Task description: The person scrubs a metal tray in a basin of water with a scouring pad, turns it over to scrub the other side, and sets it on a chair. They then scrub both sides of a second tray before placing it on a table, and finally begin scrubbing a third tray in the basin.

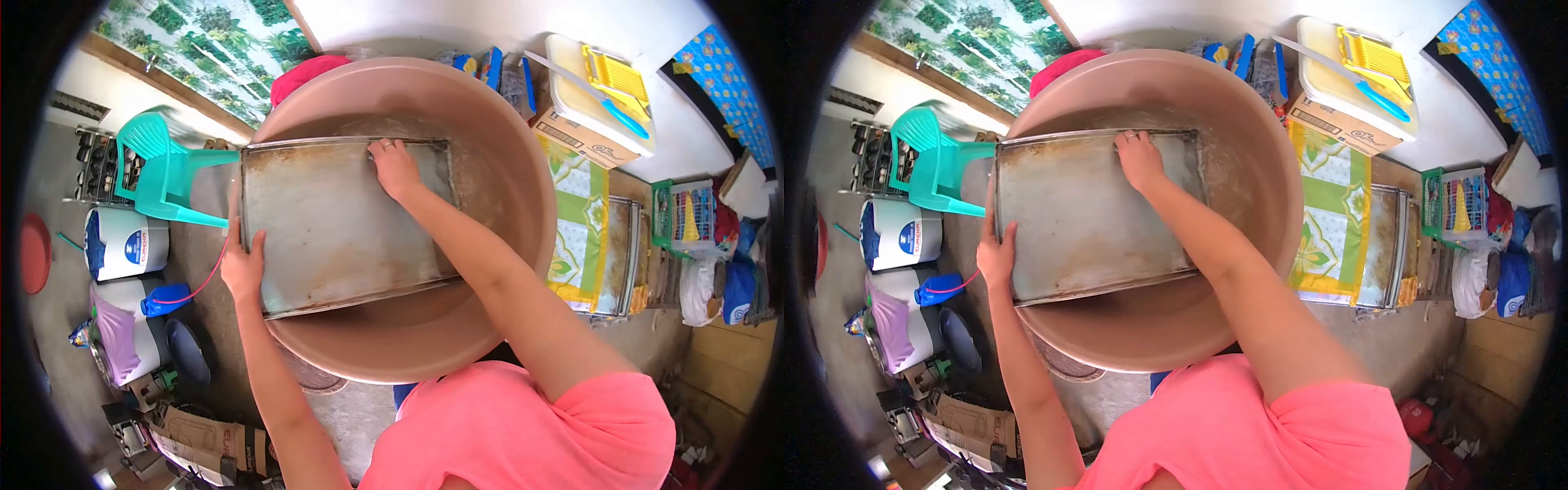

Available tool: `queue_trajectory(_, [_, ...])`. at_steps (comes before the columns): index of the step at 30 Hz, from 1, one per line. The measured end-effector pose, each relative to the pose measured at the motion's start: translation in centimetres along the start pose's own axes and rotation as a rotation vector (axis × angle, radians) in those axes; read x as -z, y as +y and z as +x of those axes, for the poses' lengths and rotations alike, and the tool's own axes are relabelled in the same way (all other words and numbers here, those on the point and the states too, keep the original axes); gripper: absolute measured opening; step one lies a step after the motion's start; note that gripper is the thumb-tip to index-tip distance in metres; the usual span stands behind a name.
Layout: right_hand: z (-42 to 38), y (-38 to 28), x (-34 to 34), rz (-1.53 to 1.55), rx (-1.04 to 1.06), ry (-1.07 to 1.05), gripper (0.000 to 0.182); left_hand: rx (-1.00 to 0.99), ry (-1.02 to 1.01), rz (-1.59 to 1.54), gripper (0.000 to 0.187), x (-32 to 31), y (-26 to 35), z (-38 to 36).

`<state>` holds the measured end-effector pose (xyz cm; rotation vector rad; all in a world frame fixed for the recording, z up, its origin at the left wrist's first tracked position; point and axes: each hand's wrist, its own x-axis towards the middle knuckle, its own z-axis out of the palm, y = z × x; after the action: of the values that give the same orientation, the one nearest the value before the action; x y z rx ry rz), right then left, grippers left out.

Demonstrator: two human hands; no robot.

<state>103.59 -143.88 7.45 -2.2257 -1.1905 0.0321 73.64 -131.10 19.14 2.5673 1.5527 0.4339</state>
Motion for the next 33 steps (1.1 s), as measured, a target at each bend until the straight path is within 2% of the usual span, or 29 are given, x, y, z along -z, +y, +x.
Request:
queue_trajectory(2, [-0.8,4.1,-0.1,-0.016,-0.085,-0.006,0.029,0.003,-0.003,-0.033,0.062,0.1,0.2,-0.1])
queue_trajectory(4, [-2.0,8.8,0.4,-0.115,-0.103,0.029,0.021,0.018,-0.024,-0.032,0.062,0.1,0.2,0.1])
queue_trajectory(7, [-2.0,11.0,1.1,-0.172,-0.164,0.027,0.019,0.011,-0.023,-0.039,0.062,-0.1,0.1,0.0])
queue_trajectory(11, [-1.1,11.7,1.6,-0.15,-0.187,0.021,0.02,0.008,0.002,-0.028,0.062,-0.1,0.0,-0.1])
queue_trajectory(14, [-1.3,12.1,2.8,-0.135,-0.108,-0.015,0.02,0.079,-0.072,-0.057,0.063,0.7,1.0,-0.1])
queue_trajectory(17, [-0.8,12.7,2.1,-0.137,-0.16,0.047,0.026,0.093,-0.092,-0.042,0.063,0.8,1.1,-0.1])
queue_trajectory(20, [-0.6,12.4,2.0,-0.261,-0.215,-0.057,0.023,-0.005,0.007,0.014,0.063,-0.6,-0.5,0.2])
queue_trajectory(23, [-2.7,12.1,1.9,-0.31,-0.205,-0.083,0.019,-0.013,0.002,0.064,0.063,-0.9,-0.6,0.2])
queue_trajectory(26, [-7.4,9.8,3.1,-0.264,-0.277,-0.211,0.018,0.016,-0.057,0.056,0.064,0.2,0.4,0.1])
queue_trajectory(29, [-8.8,8.5,3.7,-0.265,-0.359,-0.255,0.021,-0.02,-0.026,0.051,0.064,-0.1,0.1,0.1])
queue_trajectory(33, [-5.5,9.0,2.6,-0.213,-0.468,-0.094,0.024,0.014,-0.083,0.089,0.063,0.4,0.3,0.0])
